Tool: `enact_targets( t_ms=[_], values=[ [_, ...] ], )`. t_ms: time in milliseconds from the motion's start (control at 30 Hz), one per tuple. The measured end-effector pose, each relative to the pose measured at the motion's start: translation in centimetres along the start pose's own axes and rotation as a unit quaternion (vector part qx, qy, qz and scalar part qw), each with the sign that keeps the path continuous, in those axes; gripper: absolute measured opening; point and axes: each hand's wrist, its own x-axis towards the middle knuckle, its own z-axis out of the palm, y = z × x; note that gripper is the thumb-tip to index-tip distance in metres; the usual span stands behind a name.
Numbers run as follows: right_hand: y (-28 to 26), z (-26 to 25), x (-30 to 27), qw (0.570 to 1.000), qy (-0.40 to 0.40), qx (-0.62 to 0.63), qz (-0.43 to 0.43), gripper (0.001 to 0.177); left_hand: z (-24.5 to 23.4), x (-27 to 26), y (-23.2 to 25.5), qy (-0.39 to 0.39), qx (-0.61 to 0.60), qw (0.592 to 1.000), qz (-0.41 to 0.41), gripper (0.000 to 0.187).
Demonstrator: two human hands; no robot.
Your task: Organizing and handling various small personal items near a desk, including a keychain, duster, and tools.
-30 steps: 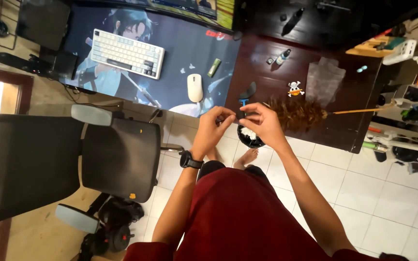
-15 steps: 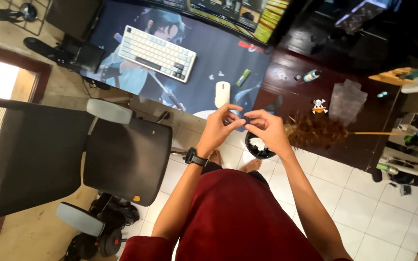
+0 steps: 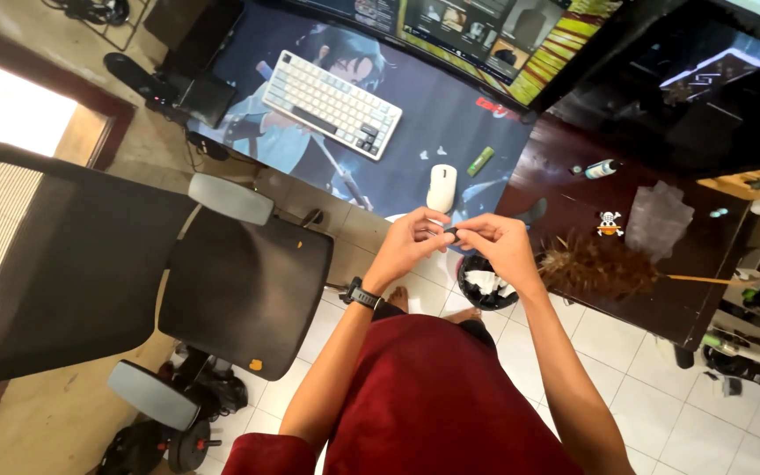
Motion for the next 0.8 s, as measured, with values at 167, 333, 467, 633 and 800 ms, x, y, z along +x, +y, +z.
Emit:
enact_targets(
  t_ms=[167,333,467,633,800],
  values=[
    [-1.8,2.2,0.6,0.996,0.007,-0.086,-0.034,0.013,-1.5,-1.6,1.1,-0.012,-0.002,1.0,-0.002,0.035],
    [-2.6,3.3,1.9,0.996,0.021,-0.031,-0.079,0.011,-3.3,-2.3,0.0,-0.002,-0.024,1.0,0.012,0.027],
    [-4.5,3.9,2.2,0.995,0.028,0.052,-0.081,0.01,-4.0,-3.2,0.6,0.02,-0.022,0.999,0.014,0.021],
    [-4.8,4.3,1.1,0.982,-0.038,0.176,-0.063,0.011,-4.7,-3.6,0.2,0.063,-0.025,0.997,0.033,0.019],
    [-2.5,4.8,0.4,0.984,-0.052,0.163,-0.05,0.015,-5.2,-3.7,0.9,0.095,-0.061,0.991,0.073,0.02]
  ],
)
